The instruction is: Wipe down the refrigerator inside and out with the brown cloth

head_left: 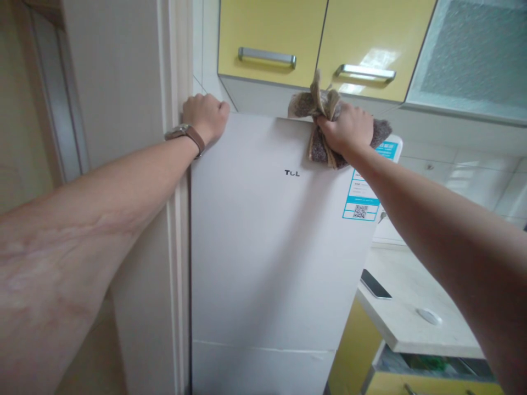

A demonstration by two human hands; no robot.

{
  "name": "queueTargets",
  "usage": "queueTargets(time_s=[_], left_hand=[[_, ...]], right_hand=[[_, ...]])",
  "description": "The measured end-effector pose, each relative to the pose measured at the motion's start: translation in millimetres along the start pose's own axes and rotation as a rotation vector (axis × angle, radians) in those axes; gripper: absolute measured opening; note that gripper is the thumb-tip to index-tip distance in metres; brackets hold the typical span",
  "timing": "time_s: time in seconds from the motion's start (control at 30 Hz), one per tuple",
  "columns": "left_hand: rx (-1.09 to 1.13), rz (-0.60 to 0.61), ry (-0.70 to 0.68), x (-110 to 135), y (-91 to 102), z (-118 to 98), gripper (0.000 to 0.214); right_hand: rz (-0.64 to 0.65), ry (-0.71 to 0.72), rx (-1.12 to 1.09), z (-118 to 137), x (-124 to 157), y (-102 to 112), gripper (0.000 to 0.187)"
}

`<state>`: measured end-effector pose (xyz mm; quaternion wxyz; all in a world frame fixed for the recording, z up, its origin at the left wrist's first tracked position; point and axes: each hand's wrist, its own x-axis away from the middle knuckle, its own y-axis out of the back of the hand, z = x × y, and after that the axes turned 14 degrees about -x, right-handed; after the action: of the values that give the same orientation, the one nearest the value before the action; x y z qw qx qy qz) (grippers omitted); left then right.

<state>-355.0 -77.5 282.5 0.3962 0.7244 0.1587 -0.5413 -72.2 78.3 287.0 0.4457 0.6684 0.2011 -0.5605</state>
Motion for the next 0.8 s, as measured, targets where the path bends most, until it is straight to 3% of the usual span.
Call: queueTargets(time_s=[0.1, 0.47, 0.8], left_hand=[[0.003, 0.018, 0.007, 1, 1.8, -1, 0.06], [0.093, 0.047, 0.031, 4, 2.2, 1, 0.068], [0.038, 0.043, 0.007, 3, 3.4, 1, 0.064]], right_hand=[[-0.07, -0.072, -0.021, 2, 1, 0, 0.055], [-0.062, -0.026, -0.099, -3, 1, -1, 0.043], [-0.123, -0.032, -0.025, 3, 13, -2, 0.048]])
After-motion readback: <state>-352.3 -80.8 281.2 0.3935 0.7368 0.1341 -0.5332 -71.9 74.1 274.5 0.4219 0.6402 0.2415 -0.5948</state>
